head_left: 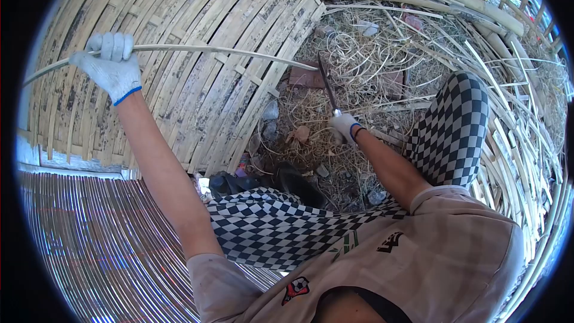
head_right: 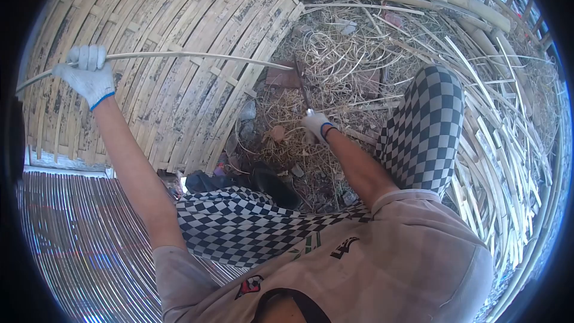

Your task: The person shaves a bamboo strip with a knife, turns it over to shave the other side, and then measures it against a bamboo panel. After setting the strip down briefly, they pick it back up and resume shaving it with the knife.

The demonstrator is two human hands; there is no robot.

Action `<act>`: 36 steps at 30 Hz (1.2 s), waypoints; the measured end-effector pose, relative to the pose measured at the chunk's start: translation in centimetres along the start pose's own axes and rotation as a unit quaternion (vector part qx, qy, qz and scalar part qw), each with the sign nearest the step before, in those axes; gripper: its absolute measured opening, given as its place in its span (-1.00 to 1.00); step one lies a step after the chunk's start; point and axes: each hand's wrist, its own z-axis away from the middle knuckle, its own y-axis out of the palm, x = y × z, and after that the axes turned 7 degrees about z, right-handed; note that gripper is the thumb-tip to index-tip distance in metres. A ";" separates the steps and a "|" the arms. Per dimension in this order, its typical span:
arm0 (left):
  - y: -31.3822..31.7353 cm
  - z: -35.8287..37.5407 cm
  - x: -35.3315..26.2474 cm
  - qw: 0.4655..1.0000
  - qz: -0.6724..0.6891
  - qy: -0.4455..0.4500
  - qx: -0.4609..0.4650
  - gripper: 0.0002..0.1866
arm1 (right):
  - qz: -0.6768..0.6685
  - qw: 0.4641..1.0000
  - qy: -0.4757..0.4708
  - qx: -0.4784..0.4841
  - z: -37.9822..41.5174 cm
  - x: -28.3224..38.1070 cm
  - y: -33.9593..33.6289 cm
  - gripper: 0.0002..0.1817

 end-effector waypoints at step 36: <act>-0.3 -3.7 -1.8 0.997 0.076 -0.019 0.024 -0.46 | -0.035 0.919 -0.288 0.267 25.4 20.4 -9.8 -0.13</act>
